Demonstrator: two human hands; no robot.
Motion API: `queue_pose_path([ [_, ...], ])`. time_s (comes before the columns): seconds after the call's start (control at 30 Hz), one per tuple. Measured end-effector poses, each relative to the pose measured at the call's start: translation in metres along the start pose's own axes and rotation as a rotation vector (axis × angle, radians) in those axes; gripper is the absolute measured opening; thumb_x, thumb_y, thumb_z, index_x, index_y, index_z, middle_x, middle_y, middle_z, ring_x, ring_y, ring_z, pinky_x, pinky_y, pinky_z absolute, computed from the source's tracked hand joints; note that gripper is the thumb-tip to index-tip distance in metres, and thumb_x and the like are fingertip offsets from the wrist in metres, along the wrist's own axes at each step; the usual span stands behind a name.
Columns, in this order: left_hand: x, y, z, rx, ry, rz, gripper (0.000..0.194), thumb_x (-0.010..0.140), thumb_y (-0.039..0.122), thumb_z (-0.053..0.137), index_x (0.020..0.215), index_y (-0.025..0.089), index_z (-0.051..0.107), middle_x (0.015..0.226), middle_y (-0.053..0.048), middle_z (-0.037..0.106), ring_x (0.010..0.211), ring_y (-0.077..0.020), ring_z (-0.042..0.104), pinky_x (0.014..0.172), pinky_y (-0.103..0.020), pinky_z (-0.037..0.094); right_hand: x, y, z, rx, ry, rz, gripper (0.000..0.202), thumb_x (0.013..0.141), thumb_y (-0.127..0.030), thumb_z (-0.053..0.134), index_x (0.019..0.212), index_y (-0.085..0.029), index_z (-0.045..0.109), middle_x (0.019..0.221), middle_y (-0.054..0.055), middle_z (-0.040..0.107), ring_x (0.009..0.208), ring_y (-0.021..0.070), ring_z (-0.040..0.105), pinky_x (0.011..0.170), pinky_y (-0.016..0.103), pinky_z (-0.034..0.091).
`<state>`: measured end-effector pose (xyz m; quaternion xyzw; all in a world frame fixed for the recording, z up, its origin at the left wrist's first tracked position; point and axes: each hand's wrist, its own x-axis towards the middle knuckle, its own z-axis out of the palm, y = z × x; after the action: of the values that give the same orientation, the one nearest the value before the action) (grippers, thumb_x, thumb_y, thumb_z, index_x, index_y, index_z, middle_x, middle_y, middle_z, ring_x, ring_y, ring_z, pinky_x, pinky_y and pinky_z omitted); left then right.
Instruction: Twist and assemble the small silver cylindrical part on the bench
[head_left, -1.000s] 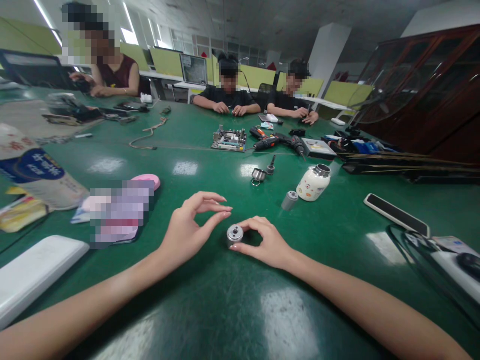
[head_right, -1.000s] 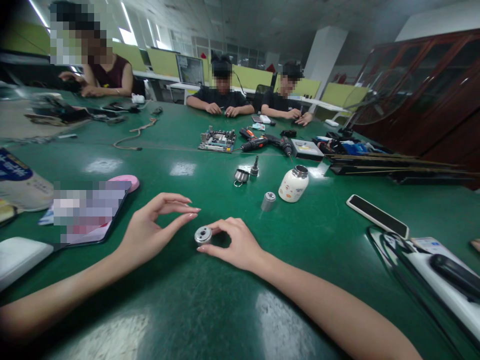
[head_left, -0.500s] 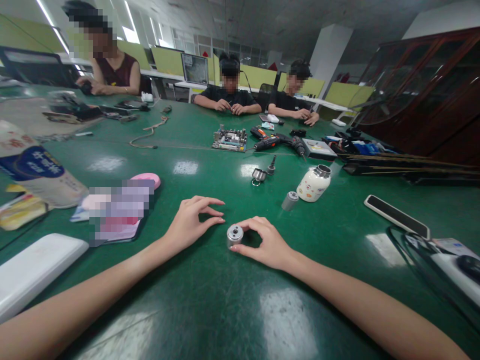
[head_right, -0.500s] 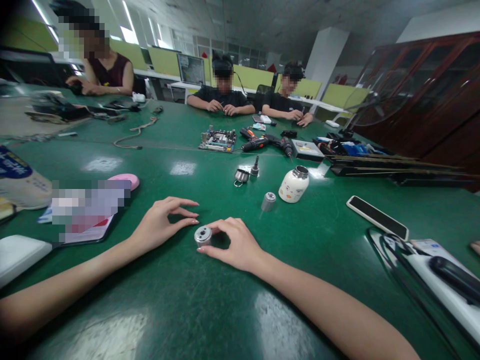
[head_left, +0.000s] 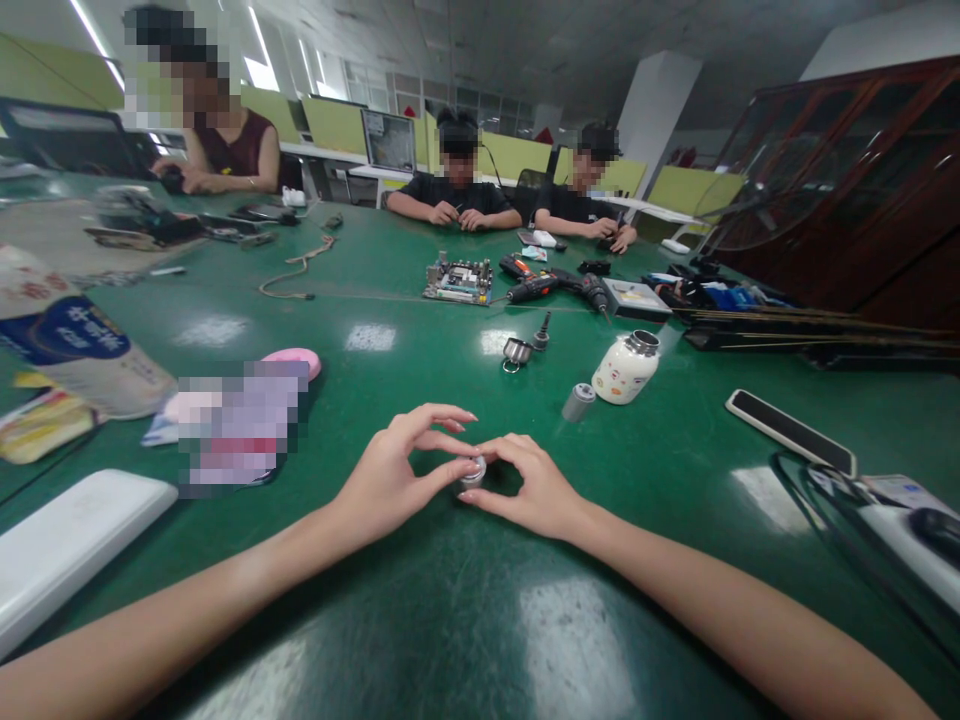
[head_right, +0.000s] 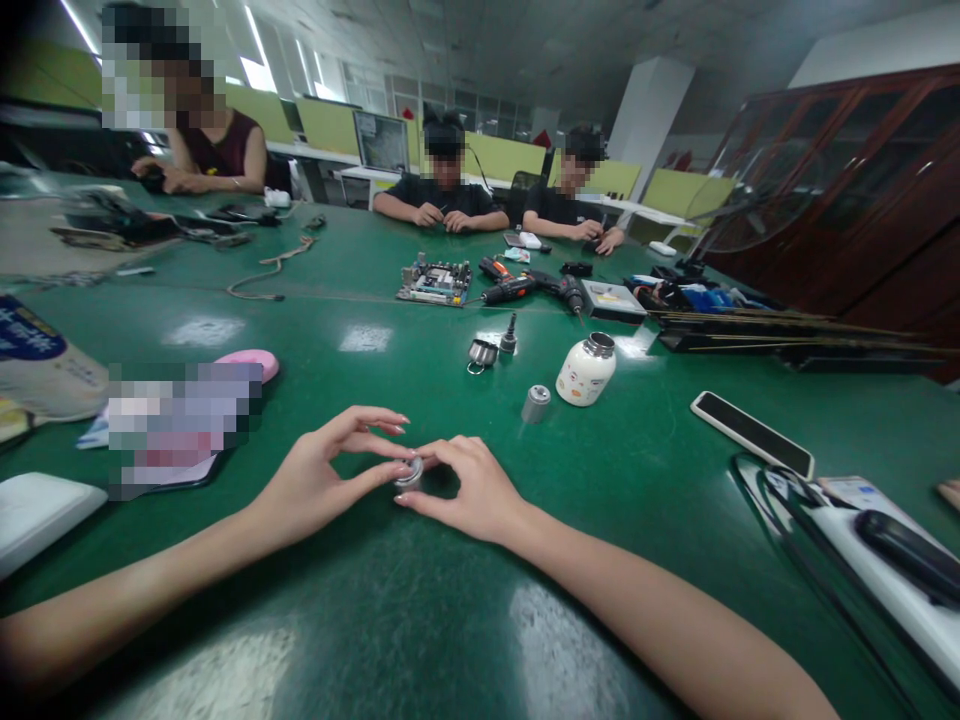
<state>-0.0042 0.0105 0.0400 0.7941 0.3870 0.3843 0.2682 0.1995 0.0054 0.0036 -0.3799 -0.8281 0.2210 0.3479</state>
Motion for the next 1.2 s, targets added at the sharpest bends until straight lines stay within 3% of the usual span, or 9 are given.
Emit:
queue_pose_path([
  [0.2,-0.0030,0.0026,-0.0009,0.017,-0.077,0.064,0.030,0.089,0.028,0.058,0.119,0.024,0.054,0.118,-0.007,0.070,0.113,-0.0240,0.064,0.098,-0.041,0.044,0.0001,-0.0007,-0.0006,-0.018,0.003,0.012,0.031,0.077,-0.037,0.078,0.100,-0.023,0.064,0.097,0.002,0.071,0.090,0.0194,0.064,0.080,0.032,0.044],
  [0.33,-0.0040,0.0033,-0.0009,0.008,-0.023,0.066,0.047,0.083,0.028,0.065,0.126,0.021,0.045,0.109,-0.008,0.073,0.111,-0.0263,0.065,0.102,-0.046,0.041,0.0004,-0.0014,-0.0015,-0.008,-0.019,0.011,0.028,0.078,-0.034,0.078,0.099,-0.023,0.063,0.096,0.001,0.071,0.089,0.0184,0.064,0.081,0.032,0.043],
  [0.6,-0.0023,0.0065,-0.0011,0.062,0.021,0.053,0.035,0.081,0.029,0.066,0.113,0.021,0.055,0.106,-0.009,0.072,0.109,-0.0275,0.063,0.099,-0.047,0.042,0.0009,-0.0027,-0.0023,-0.008,-0.034,0.033,0.031,0.078,-0.037,0.077,0.103,-0.024,0.063,0.100,0.001,0.072,0.091,0.0192,0.064,0.082,0.033,0.043],
  [0.77,-0.0018,0.0060,-0.0002,0.033,0.098,0.029,0.056,0.080,0.029,0.067,0.129,0.020,0.041,0.089,-0.004,0.074,0.107,-0.0256,0.063,0.100,-0.047,0.042,0.0013,-0.0039,-0.0033,0.016,-0.035,0.011,0.029,0.079,-0.034,0.078,0.102,-0.025,0.064,0.100,-0.001,0.072,0.089,0.0171,0.063,0.082,0.032,0.041],
  [0.9,-0.0020,0.0063,0.0014,-0.019,0.066,0.025,0.064,0.082,0.028,0.066,0.136,0.019,0.033,0.097,-0.007,0.074,0.114,-0.0257,0.061,0.101,-0.048,0.042,0.0004,-0.0023,-0.0016,0.006,-0.013,0.005,0.029,0.077,-0.034,0.078,0.101,-0.024,0.064,0.099,0.000,0.071,0.091,0.0182,0.063,0.082,0.032,0.043],
  [1.03,-0.0023,0.0070,0.0026,-0.065,0.021,0.009,0.066,0.084,0.027,0.064,0.140,0.021,0.030,0.086,-0.004,0.076,0.116,-0.0264,0.061,0.105,-0.050,0.039,-0.0001,-0.0009,-0.0002,-0.003,0.000,0.022,0.034,0.077,-0.037,0.078,0.105,-0.024,0.064,0.102,0.002,0.071,0.092,0.0196,0.064,0.082,0.033,0.044],
  [1.2,-0.0030,0.0069,0.0036,-0.032,0.064,0.001,0.057,0.083,0.030,0.067,0.133,0.024,0.039,0.087,-0.003,0.075,0.105,-0.0261,0.067,0.098,-0.048,0.045,0.0005,-0.0020,-0.0009,-0.005,-0.013,0.013,0.032,0.078,-0.037,0.077,0.105,-0.025,0.064,0.103,0.001,0.072,0.092,0.0192,0.064,0.083,0.033,0.044],
])
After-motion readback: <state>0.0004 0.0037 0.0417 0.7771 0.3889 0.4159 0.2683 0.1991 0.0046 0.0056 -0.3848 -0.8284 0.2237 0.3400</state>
